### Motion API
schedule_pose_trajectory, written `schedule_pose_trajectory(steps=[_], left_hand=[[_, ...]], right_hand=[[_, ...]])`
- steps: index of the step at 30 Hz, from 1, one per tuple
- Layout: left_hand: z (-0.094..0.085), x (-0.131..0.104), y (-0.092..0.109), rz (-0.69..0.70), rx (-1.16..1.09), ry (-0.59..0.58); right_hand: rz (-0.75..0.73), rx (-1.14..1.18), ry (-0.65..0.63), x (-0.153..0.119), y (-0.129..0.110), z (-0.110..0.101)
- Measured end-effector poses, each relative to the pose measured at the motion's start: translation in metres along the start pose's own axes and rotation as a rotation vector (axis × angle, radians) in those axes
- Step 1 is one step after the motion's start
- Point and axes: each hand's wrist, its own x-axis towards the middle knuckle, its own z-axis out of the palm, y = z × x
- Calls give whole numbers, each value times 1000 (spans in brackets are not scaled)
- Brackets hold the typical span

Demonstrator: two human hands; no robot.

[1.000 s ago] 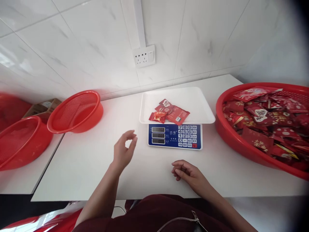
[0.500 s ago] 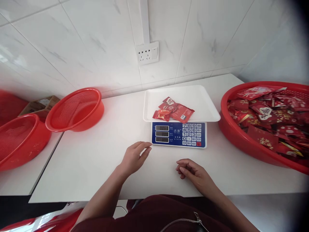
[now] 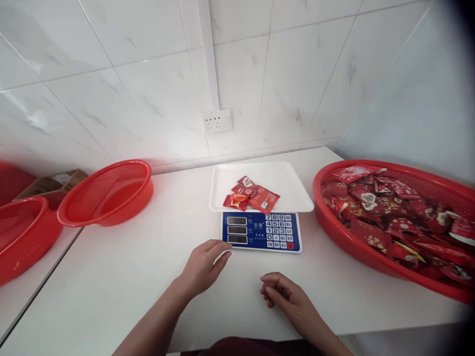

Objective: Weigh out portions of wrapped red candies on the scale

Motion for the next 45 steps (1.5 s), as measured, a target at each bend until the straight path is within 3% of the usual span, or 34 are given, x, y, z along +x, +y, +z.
schedule_pose_trajectory(steps=[3,5,7,9,11,14,18,24,29,32,34,38,42,45], left_hand=[[-18,8,-28,-45,182,224],[-40,14,-56,-209,357,390],[-66,18,-88,-437,541,461],[-90,19,-117,-669,629,469],[-106,18,-138,-829,633,386],[-115,17,-149,-920,635,273],[-101,23,-129,-818,622,229],[-62,36,-70,-506,489,88],[-51,44,-41,-421,340,7],[-49,56,-30,-342,324,-3],[-45,72,-22,-213,318,-4],[-26,119,-13,48,155,-182],[-4,161,-22,167,173,-350],[5,177,-31,223,212,-397]], right_hand=[[0,15,-7,0,1,-1],[2,23,-8,0,1,-1],[1,28,-10,-1,1,0],[-7,34,-14,-1,0,0],[-15,39,-17,-2,-1,0],[-20,43,-12,-2,0,-1],[-30,44,-14,0,2,-1],[-31,31,-24,0,2,-2],[-32,36,-4,-2,0,-1],[-39,38,-3,-2,1,-1],[-38,40,-11,-1,3,-2],[-46,58,-20,1,10,-3],[-64,85,19,1,16,-2],[-73,113,57,0,15,1]])
